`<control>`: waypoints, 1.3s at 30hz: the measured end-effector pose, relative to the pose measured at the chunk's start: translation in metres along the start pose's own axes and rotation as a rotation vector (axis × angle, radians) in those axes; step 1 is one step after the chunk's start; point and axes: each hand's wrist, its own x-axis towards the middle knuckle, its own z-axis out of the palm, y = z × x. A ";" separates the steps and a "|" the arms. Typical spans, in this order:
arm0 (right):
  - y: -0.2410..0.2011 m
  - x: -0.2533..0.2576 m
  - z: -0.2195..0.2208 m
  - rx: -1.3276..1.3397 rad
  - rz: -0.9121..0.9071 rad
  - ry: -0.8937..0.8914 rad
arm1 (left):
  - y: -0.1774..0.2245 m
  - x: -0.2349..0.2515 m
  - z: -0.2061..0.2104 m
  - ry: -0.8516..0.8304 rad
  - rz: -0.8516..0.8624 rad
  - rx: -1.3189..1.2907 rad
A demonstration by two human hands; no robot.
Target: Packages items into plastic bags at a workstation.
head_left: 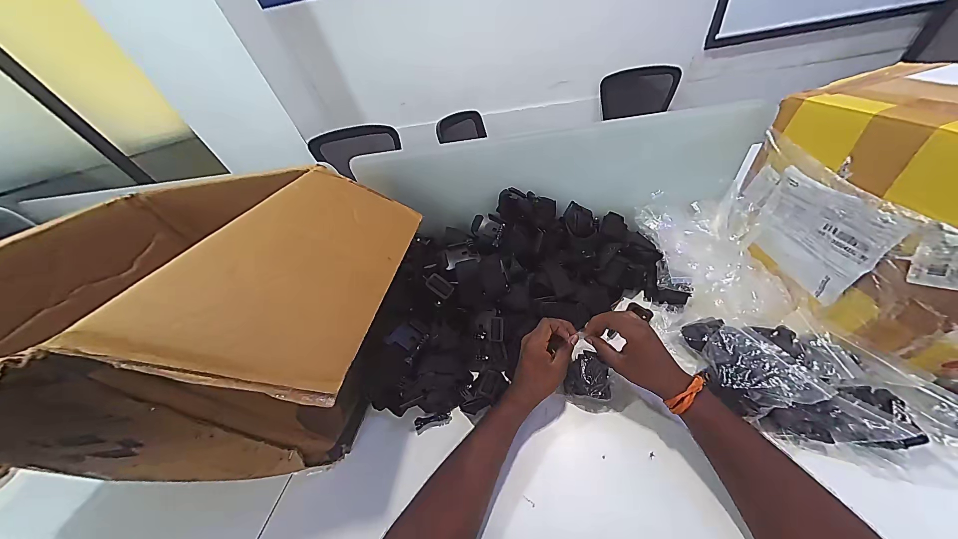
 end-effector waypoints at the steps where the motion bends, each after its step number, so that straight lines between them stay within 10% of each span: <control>1: 0.000 0.000 0.000 0.014 0.014 0.002 | -0.001 0.000 0.000 -0.008 -0.006 -0.009; 30: 0.001 0.000 -0.004 -0.074 0.101 -0.022 | -0.002 0.006 -0.007 0.127 -0.203 -0.212; 39: 0.005 0.006 -0.009 0.418 0.201 -0.091 | 0.003 0.009 -0.011 0.056 -0.351 -0.405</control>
